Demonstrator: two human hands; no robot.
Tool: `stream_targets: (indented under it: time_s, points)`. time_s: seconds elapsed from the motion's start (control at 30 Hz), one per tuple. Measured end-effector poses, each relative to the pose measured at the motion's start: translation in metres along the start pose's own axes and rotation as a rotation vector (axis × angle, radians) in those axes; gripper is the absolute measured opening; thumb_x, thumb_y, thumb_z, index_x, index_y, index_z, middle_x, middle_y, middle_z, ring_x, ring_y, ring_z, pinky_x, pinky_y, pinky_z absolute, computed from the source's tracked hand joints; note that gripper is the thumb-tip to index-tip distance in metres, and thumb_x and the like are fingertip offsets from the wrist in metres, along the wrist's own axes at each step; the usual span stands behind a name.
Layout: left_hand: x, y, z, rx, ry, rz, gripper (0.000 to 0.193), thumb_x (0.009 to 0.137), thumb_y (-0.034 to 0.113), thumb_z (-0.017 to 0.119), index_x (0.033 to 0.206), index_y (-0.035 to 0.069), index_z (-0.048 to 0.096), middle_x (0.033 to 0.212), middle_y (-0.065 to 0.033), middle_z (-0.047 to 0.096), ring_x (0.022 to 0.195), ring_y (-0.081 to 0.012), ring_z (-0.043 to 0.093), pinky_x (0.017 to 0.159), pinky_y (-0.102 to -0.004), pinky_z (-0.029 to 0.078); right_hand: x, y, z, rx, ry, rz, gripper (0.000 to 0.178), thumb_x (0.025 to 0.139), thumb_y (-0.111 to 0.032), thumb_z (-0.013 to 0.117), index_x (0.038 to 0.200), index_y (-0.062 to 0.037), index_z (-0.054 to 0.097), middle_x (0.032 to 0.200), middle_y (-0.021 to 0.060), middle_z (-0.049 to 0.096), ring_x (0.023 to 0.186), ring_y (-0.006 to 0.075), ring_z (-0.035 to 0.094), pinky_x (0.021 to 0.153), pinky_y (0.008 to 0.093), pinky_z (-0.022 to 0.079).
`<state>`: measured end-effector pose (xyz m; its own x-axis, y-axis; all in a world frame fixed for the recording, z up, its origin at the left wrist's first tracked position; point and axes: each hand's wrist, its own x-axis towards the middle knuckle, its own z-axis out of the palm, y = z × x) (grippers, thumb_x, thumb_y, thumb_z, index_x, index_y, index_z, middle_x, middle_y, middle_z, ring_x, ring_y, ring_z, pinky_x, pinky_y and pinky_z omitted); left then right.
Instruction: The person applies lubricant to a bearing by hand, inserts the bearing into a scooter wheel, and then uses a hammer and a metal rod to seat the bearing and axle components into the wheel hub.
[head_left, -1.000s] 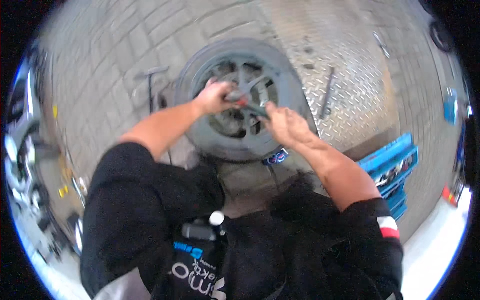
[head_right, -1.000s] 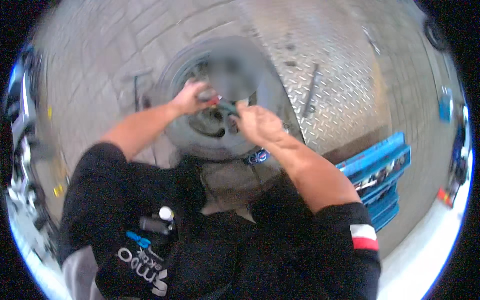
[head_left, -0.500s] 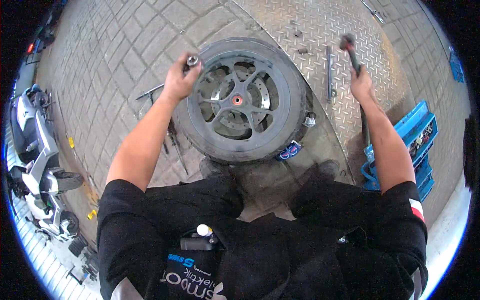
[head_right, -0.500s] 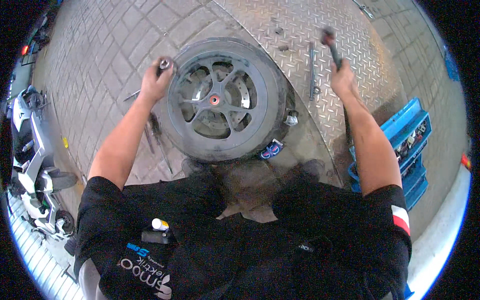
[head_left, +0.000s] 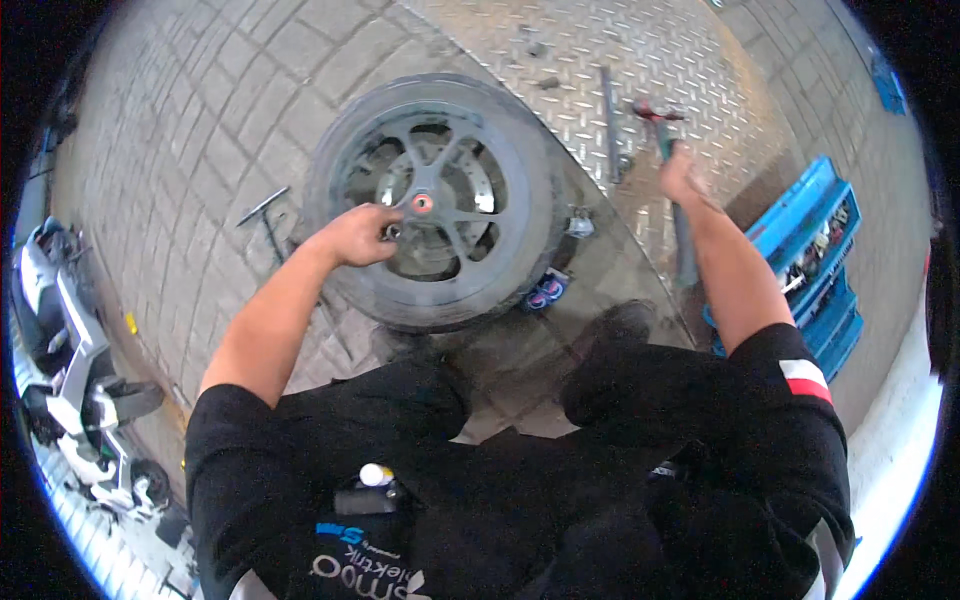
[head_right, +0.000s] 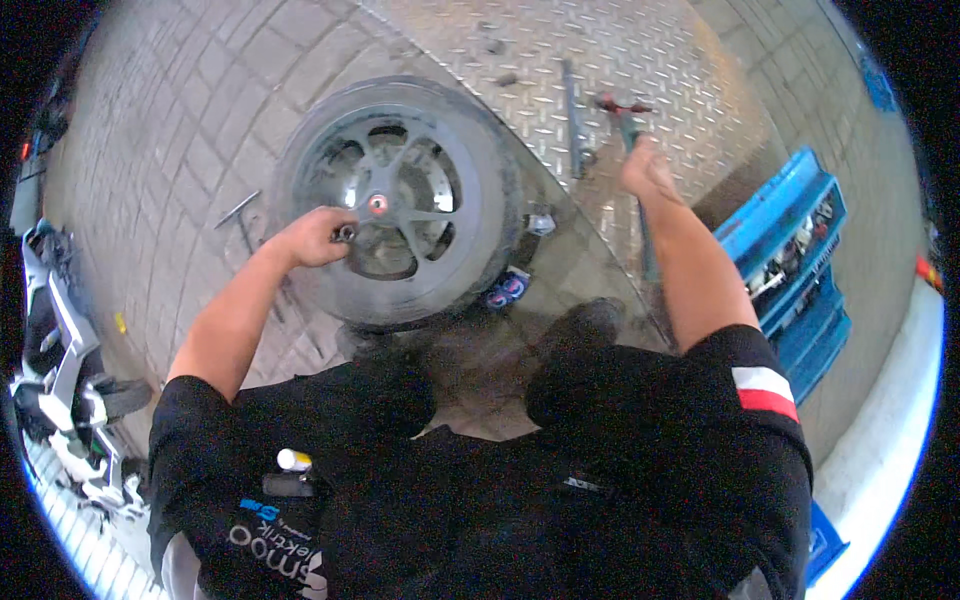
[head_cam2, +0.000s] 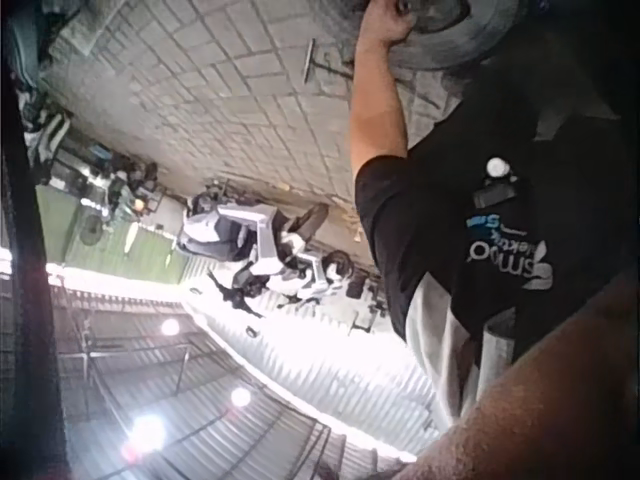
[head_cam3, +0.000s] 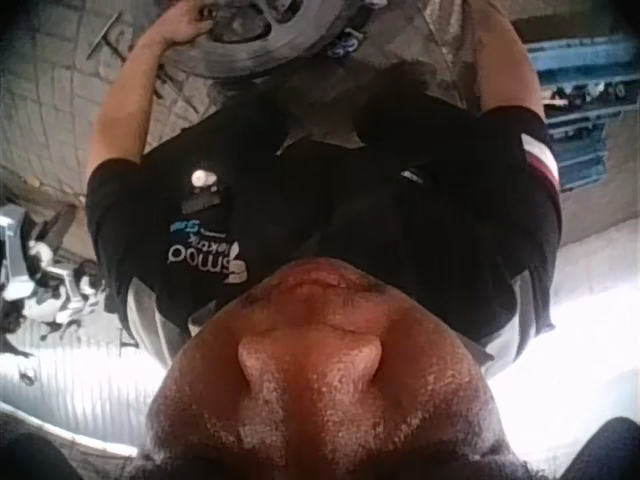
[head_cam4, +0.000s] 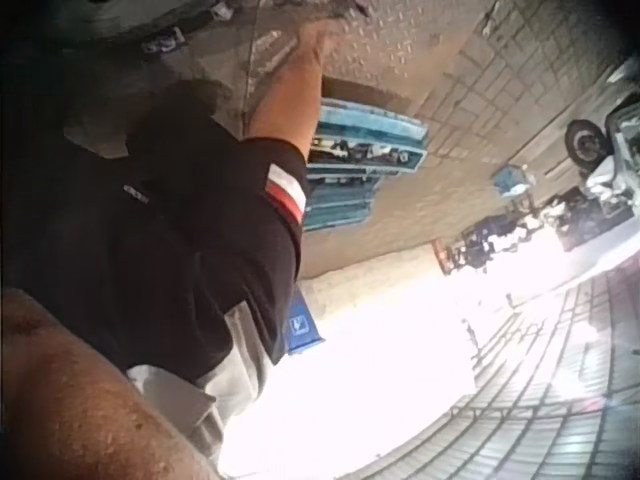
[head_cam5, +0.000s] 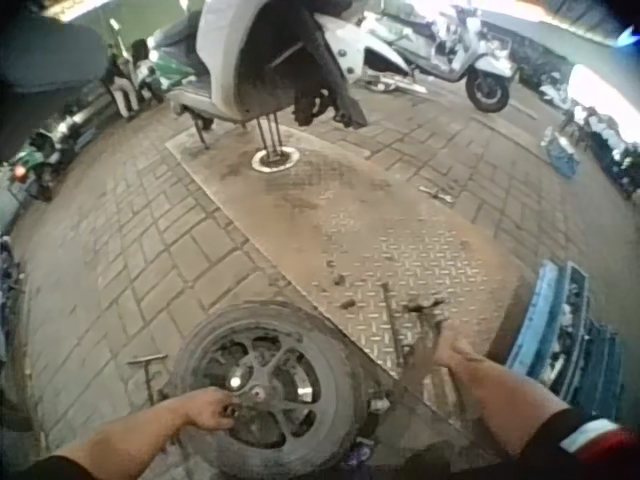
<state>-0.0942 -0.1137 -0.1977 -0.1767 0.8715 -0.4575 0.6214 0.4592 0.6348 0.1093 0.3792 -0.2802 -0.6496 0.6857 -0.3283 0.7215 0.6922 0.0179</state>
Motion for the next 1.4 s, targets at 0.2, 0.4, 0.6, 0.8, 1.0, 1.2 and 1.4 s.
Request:
stream_targets:
  time_s: [0.2,0.4,0.6,0.8,1.0,1.2,1.4]
  points:
    - [0.010,0.037,-0.001,0.124,-0.053,-0.163,0.042,0.074,0.025,0.070,0.113,0.009,0.061,0.086,-0.0176,0.065,0.085,-0.0367,0.063,0.079,-0.0448,0.049,-0.036,-0.030,-0.054,-0.121,0.150,-0.341,0.056,0.089,-0.042,0.059,0.133,-0.0097,0.046,0.127,0.0241,0.047,0.111,0.0392,0.057,0.099,0.0452,0.044]
    - [0.005,0.022,0.012,0.217,0.031,-0.205,0.058,0.077,0.029,0.068,0.131,0.018,0.050,0.094,-0.0164,0.067,0.091,-0.0350,0.064,0.083,-0.0438,0.050,-0.016,-0.068,-0.002,0.038,-0.178,-0.261,0.055,0.087,-0.046,0.059,0.121,-0.0032,0.051,0.119,0.0237,0.060,0.111,0.0402,0.058,0.094,0.0469,0.048]
    - [0.000,0.021,0.011,0.298,0.100,-0.212,0.059,0.079,0.032,0.067,0.133,0.018,0.047,0.098,-0.0169,0.066,0.096,-0.0370,0.062,0.088,-0.0445,0.047,0.026,-0.043,0.071,-0.012,-0.070,-0.225,0.041,0.089,-0.032,0.053,0.116,-0.0012,0.053,0.112,0.0243,0.064,0.109,0.0376,0.061,0.093,0.0454,0.049]
    - [-0.068,0.036,-0.048,0.124,0.110,-0.272,0.048,0.077,0.029,0.069,0.117,0.007,0.056,0.096,-0.0187,0.066,0.093,-0.0366,0.062,0.082,-0.0460,0.048,0.016,-0.048,-0.023,0.136,0.113,-0.134,0.029,0.088,-0.024,0.056,0.105,-0.0007,0.062,0.101,0.0275,0.066,0.098,0.0414,0.064,0.083,0.0470,0.051]
    - [-0.166,-0.019,-0.008,-0.010,0.313,-0.492,0.046,0.076,0.025,0.070,0.115,0.006,0.058,0.092,-0.0205,0.065,0.089,-0.0386,0.062,0.080,-0.0465,0.049,-0.064,-0.152,-0.186,0.258,-0.128,-0.717,0.031,0.087,-0.019,0.063,0.114,-0.0036,0.062,0.101,0.0211,0.067,0.097,0.0385,0.064,0.084,0.0425,0.051]
    - [-0.150,-0.049,0.033,-0.056,0.351,-0.509,0.061,0.077,0.026,0.070,0.130,0.005,0.047,0.087,-0.0220,0.065,0.091,-0.0388,0.061,0.080,-0.0472,0.048,-0.113,-0.233,-0.212,-0.009,-0.238,-1.103,0.024,0.085,-0.017,0.065,0.105,-0.0045,0.068,0.093,0.0165,0.069,0.086,0.0305,0.066,0.076,0.0390,0.051]
    - [-0.142,-0.057,0.030,-0.085,0.296,-0.433,0.067,0.076,0.028,0.068,0.134,0.005,0.044,0.096,-0.0225,0.065,0.095,-0.0397,0.060,0.083,-0.0471,0.047,-0.117,-0.279,-0.212,-0.213,-0.363,-1.011,0.026,0.085,-0.021,0.064,0.105,-0.0068,0.069,0.094,0.0173,0.069,0.089,0.0346,0.065,0.080,0.0426,0.051]
